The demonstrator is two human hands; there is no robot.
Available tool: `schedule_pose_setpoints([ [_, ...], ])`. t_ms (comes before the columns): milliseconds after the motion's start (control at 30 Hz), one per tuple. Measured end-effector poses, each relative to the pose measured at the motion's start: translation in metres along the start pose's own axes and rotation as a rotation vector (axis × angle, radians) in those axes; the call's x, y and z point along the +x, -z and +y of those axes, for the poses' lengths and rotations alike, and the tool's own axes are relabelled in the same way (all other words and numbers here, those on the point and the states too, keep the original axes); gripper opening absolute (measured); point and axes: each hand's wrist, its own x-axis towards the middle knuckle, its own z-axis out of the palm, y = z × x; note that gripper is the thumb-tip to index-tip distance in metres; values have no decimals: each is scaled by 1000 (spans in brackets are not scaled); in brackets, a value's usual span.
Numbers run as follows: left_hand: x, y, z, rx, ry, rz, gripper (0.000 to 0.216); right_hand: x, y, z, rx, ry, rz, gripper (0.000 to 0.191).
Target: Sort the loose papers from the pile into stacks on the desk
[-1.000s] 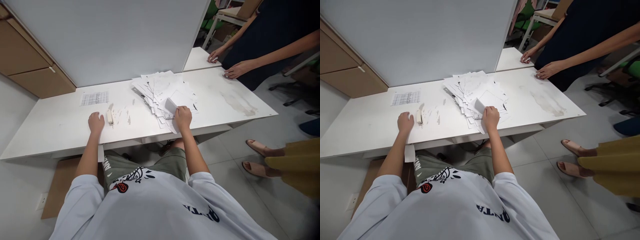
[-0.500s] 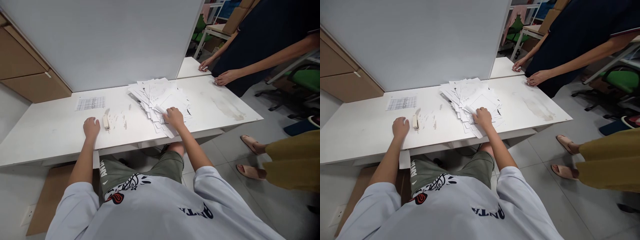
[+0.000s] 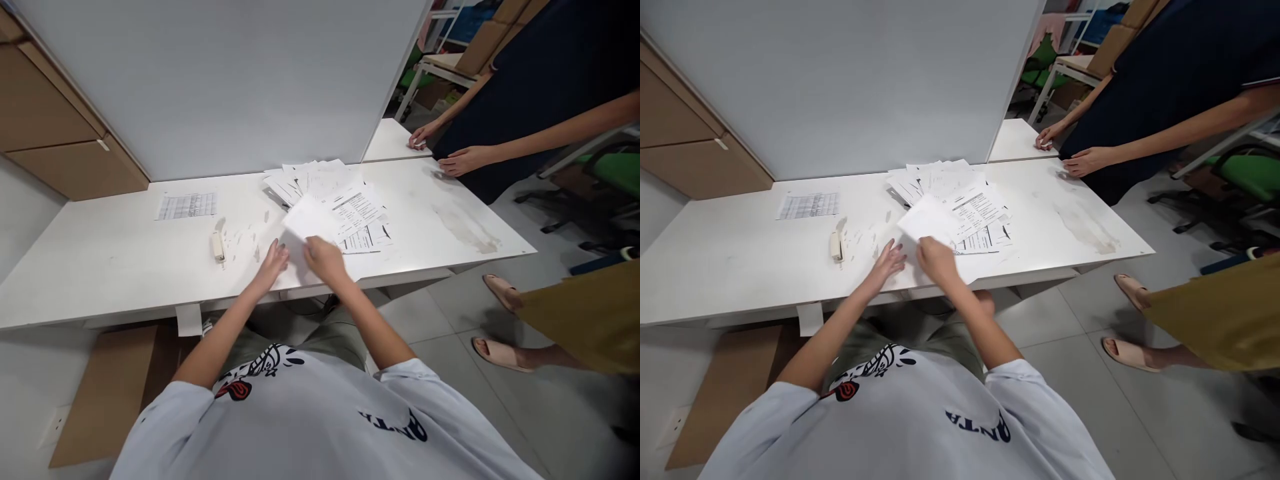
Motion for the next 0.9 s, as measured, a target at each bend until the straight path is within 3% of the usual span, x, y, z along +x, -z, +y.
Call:
schedule_pose_setpoints([
  [67, 1, -18, -10, -184, 40, 117, 46, -15, -17, -27, 170, 161, -55, 32],
  [100, 2, -17, -12, -204, 24, 216, 44, -19, -23, -33, 256, 218, -50, 35],
  [167, 4, 4, -9, -110, -18, 372, 40, -20, -28, -28, 395, 208, 53, 43],
  [200, 4, 21, -4, -23, -31, 393, 39, -16, -27, -20, 442, 141, 135, 48],
  [300, 2, 73, 15, 220, -97, 264, 44, 9, -20, 10, 573, -74, 261, 73],
  [367, -1, 97, 25, 305, -175, 171, 49, 28, -19, 19, 753, -66, 151, 83],
  [467, -7, 111, 26, 375, -296, 166, 51, 40, -33, 11, 1077, 42, 5, 77],
  [633, -18, 107, -4, 293, -513, 396, 61, 25, -66, -5, 1220, -22, 115, 80],
  [767, -20, 106, -28, 248, -466, 455, 60, 21, -70, 3, 1156, -49, 39, 52],
  [900, -23, 109, -31, 249, -371, 424, 50, 22, -59, 8, 1088, -49, 44, 36],
])
